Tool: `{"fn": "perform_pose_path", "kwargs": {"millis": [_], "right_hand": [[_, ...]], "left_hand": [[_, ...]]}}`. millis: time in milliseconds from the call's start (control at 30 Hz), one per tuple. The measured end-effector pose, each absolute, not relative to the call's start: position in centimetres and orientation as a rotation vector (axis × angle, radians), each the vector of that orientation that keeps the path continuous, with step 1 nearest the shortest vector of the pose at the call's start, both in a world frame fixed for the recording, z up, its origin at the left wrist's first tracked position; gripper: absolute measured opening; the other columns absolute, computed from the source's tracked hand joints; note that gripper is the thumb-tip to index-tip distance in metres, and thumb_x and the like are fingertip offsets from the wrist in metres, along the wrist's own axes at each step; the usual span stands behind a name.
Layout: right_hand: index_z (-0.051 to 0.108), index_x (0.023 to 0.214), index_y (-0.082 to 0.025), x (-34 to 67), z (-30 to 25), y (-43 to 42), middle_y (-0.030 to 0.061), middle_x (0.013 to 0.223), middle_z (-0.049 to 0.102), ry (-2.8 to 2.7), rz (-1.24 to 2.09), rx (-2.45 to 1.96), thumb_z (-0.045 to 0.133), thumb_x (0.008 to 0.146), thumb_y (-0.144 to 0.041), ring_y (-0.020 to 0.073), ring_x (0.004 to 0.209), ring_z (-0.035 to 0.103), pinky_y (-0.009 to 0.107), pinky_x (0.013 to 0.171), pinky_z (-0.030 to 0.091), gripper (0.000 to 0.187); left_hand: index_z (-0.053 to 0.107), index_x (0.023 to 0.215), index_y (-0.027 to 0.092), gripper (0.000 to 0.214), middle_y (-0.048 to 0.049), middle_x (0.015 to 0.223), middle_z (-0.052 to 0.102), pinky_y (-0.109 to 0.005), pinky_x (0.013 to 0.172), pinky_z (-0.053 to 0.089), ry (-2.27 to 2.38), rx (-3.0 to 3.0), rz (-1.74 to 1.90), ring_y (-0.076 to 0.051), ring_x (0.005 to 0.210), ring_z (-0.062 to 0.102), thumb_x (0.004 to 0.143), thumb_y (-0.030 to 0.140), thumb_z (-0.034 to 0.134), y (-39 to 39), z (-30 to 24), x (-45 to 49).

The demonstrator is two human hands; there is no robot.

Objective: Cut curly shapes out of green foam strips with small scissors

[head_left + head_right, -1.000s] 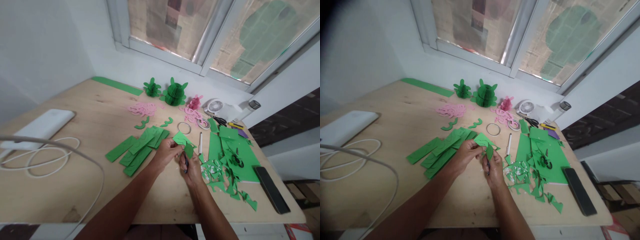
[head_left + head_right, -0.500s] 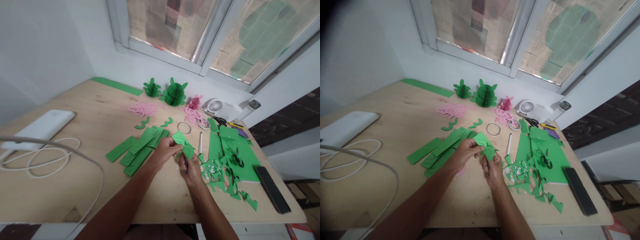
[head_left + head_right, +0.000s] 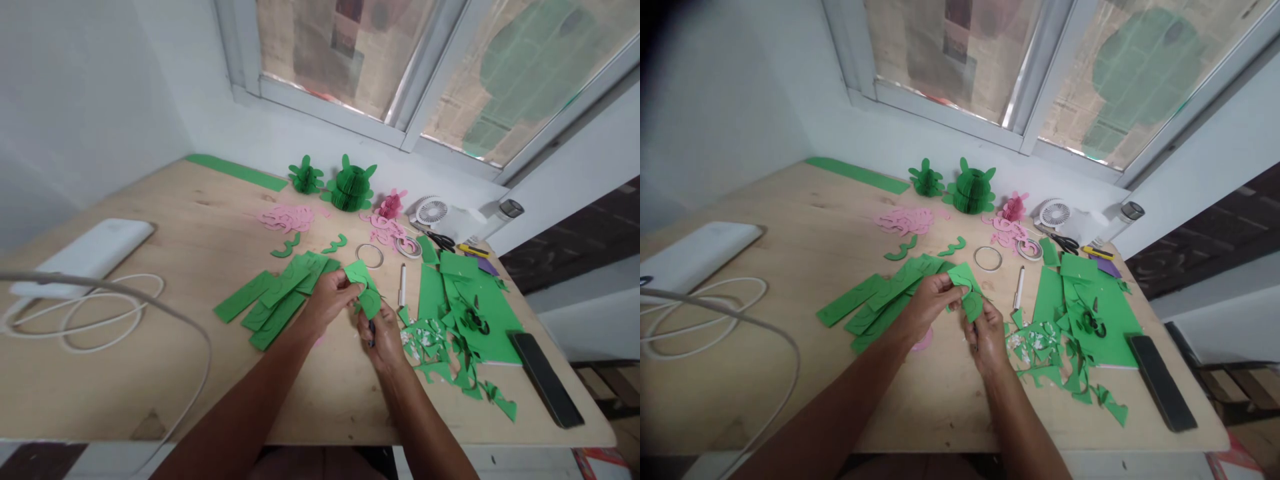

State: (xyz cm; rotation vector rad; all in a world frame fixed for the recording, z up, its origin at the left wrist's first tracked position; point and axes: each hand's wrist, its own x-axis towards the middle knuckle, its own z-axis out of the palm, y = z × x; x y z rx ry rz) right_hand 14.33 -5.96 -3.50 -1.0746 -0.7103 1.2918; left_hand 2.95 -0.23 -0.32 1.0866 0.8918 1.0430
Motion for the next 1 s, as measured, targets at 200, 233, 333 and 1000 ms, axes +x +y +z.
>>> {"fn": "perform_pose_path", "kwargs": {"millis": [200, 233, 333, 1000], "right_hand": [[0.058, 0.070, -0.019, 14.20, -3.52, -5.98, -0.0091, 0.045, 0.039, -0.710, 1.293, -1.081, 0.077, 0.070, -0.046, 0.0054, 0.039, 0.019, 0.021, 0.036, 0.011, 0.033], [0.059, 0.070, -0.019, 14.19, -3.54, -5.99, -0.0092, 0.044, 0.039, -0.717, 1.296, -1.080, 0.076, 0.071, -0.045, 0.0055, 0.039, 0.019, 0.021, 0.036, 0.011, 0.032], [0.058, 0.068, -0.018, 14.17, -3.51, -6.01, -0.0088, 0.044, 0.039, -0.729, 1.291, -1.085, 0.076, 0.070, -0.047, 0.0054, 0.039, 0.020, 0.021, 0.036, 0.012, 0.034], [0.057, 0.066, -0.019, 13.84, -3.19, -6.02, -0.0094, 0.042, 0.038, -0.724, 1.269, -1.120, 0.077, 0.068, -0.050, 0.0049, 0.036, 0.021, 0.020, 0.035, 0.012, 0.037]], "left_hand": [[0.062, 0.061, 0.016, 0.016, 0.0032, 0.049, 0.053, -0.023, 0.049, 0.036, 0.898, 1.083, 1.052, -0.010, 0.047, 0.045, 0.064, 0.030, 0.065, -0.26, -0.24, 3.05], [0.061, 0.060, 0.016, 0.015, 0.0033, 0.049, 0.053, -0.023, 0.049, 0.036, 0.903, 1.082, 1.053, -0.010, 0.047, 0.045, 0.064, 0.030, 0.065, -0.26, -0.21, 3.03], [0.062, 0.060, 0.016, 0.014, 0.0034, 0.048, 0.052, -0.022, 0.048, 0.036, 0.914, 1.085, 1.048, -0.009, 0.047, 0.045, 0.063, 0.029, 0.064, -0.22, -0.13, 2.95], [0.061, 0.059, 0.016, 0.019, 0.0030, 0.048, 0.053, -0.022, 0.048, 0.035, 0.937, 1.067, 1.055, -0.009, 0.046, 0.045, 0.066, 0.033, 0.066, -0.27, -0.09, 2.89]]}}
